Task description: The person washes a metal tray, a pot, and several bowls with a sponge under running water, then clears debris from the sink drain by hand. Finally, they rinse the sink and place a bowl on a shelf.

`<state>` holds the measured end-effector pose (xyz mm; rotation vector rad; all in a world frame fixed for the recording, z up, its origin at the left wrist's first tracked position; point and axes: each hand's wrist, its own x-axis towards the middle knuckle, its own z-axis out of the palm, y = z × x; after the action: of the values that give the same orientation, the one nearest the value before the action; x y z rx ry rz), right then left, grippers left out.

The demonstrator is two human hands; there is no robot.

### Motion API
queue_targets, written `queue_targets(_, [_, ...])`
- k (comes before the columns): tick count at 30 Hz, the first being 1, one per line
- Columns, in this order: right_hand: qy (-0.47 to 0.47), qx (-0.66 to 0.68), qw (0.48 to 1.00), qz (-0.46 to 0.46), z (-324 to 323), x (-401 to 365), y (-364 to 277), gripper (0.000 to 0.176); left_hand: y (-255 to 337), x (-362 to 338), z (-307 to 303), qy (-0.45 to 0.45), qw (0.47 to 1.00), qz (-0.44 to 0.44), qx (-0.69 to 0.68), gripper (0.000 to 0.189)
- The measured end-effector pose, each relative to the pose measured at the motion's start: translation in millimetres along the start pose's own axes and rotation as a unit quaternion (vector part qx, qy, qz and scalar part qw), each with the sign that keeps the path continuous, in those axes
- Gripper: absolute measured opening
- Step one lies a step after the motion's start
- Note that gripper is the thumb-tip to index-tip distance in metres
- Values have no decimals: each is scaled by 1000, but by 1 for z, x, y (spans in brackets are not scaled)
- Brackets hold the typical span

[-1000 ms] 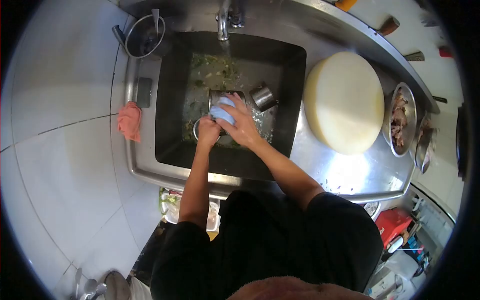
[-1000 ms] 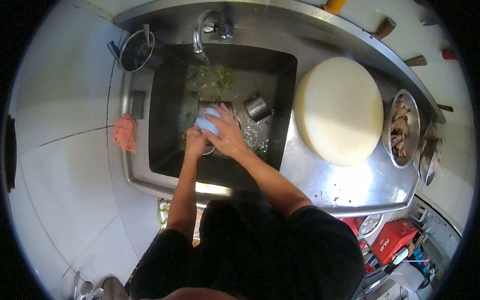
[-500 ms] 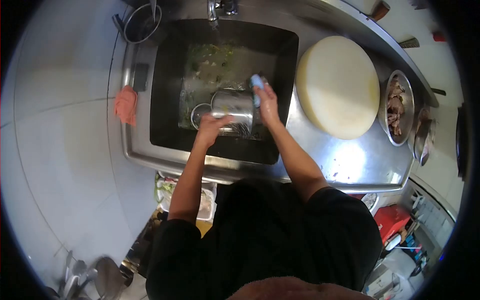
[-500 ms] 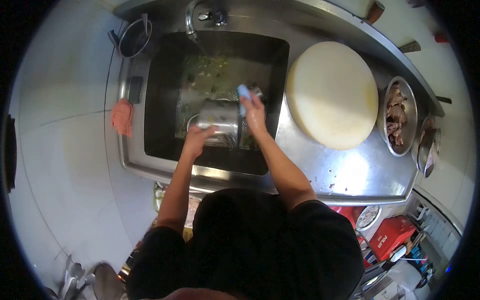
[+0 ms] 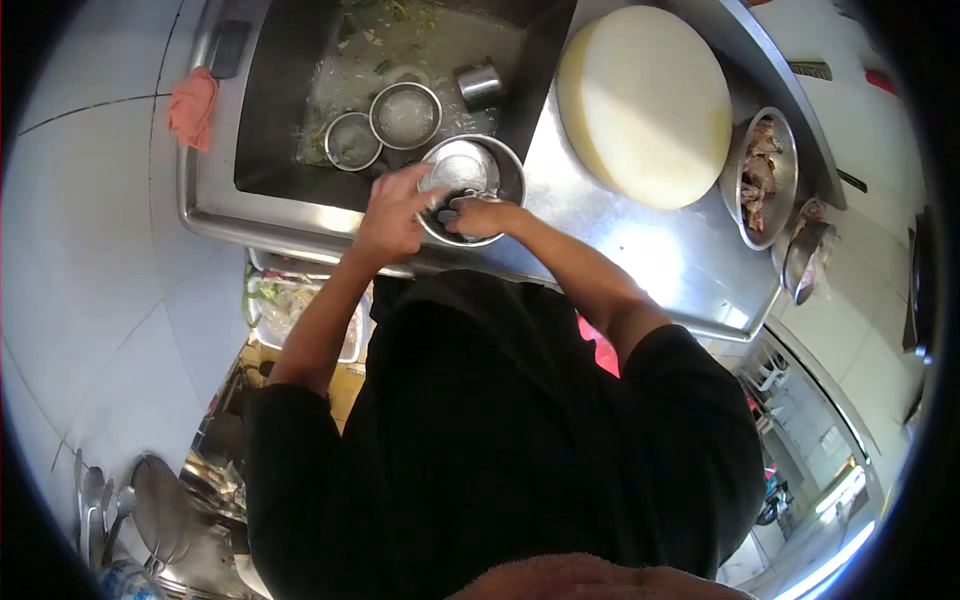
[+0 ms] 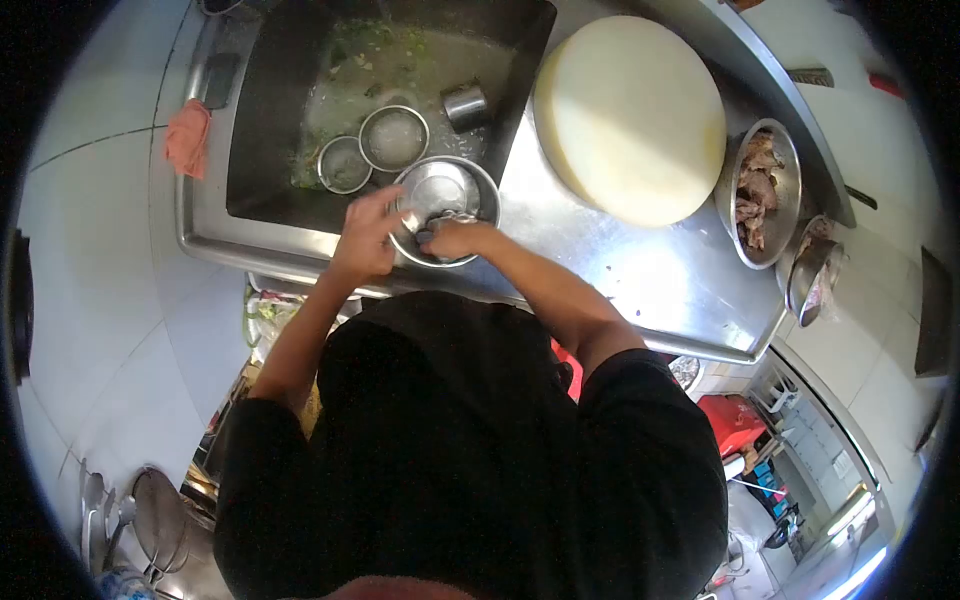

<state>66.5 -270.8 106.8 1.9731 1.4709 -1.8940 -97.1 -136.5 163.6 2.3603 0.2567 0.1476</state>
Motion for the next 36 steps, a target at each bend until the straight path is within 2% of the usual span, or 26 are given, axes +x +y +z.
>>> queue_targets(2, [7, 57, 997, 46, 2, -11, -17, 69, 21, -2, 19, 169, 956, -208, -117, 56])
queue_targets(3, [13, 89, 995, 47, 4, -10, -19, 65, 28, -5, 28, 252, 901, -310, -171, 58])
queue_targets(4, [20, 120, 992, 46, 6, -7, -21, 61, -5, -22, 69, 145, 937, -315, 42, 52])
queue_targets(5, [28, 151, 987, 45, 8, -3, -23, 58, -9, -14, 71, 106, 929, -356, -7, 52])
queue_targets(6, [124, 158, 979, -15, 54, 42, 16, 60, -7, -2, 70, 67, 915, -394, -58, 52])
queue_targets(7, [154, 198, 968, -9, 58, 45, 9, 59, -3, 10, 65, 27, 897, -428, -109, 52])
queue_targets(9, [211, 274, 938, 4, 62, 41, -4, 57, 1, 38, 36, 1, 934, -353, -64, 49])
queue_targets(10, [118, 177, 977, 21, 37, 18, -12, 51, -6, 50, 30, -41, 947, -315, -48, 48])
queue_targets(11, [34, -118, 990, 67, 16, -1, -7, 49, -14, 59, 24, -84, 957, -275, -31, 46])
queue_targets(12, [85, -325, 941, 29, 6, 1, 15, 51, -17, 75, 16, -110, 965, -235, -34, 44])
queue_targets(13, [134, -517, 845, -13, -1, 7, 28, 53, -18, 93, 9, -134, 971, -196, -35, 42])
queue_targets(14, [107, -450, 887, 12, -1, 3, 19, 53, -18, 102, 4, -157, 975, -156, -35, 40])
queue_targets(17, [31, -207, 974, 87, -5, -24, -27, 55, -19, 81, 12, -109, 967, -226, -48, 38])
queue_targets(18, [32, -126, 989, 75, -1, -22, -26, 54, -34, 54, 37, -39, 961, -256, -102, 42])
queue_targets(19, [38, -36, 997, 65, 6, -14, -21, 53, -23, 15, 62, 97, 927, -312, -185, 47])
queue_targets(20, [85, 161, 982, 43, 22, 4, -15, 53, -1, 10, 60, 140, 911, -335, -196, 49])
queue_targets(21, [129, 348, 928, 20, 41, 32, -10, 53, 15, 15, 54, 183, 892, -357, -208, 51])
queue_targets(22, [169, 523, 835, -3, 53, 46, -8, 54, 15, 20, 45, 140, 912, -334, -193, 51])
queue_targets(26, [283, 292, 911, -68, 40, 36, -30, 42, -25, 66, 21, -50, 960, -256, -105, 48])
queue_targets(27, [260, 42, 963, -57, 25, 23, -29, 42, -29, 74, 20, -104, 962, -242, -76, 47])
queue_targets(28, [220, -211, 952, -40, -1, -4, -24, 43, -27, 78, 18, -106, 963, -225, -104, 44])
queue_targets(30, [211, -377, 900, -61, -32, 5, 2, 43, -39, 76, 23, -106, 929, -296, -193, 42])
queue_targets(31, [253, -302, 913, -105, -46, 28, 19, 41, -46, 79, 26, -102, 909, -329, -236, 42])
queue_targets(33, [437, -149, 873, -158, -35, 53, 0, 46, -49, 71, 37, -17, 914, -335, -229, 42])
queue_targets(35, [299, 26, 953, -45, 11, 109, 19, 41, -65, 64, 50, 42, 935, -315, -160, 43])
queue_targets(36, [209, 58, 973, -77, -5, 91, 6, 41, -75, 62, 43, -11, 920, -369, -130, 46])
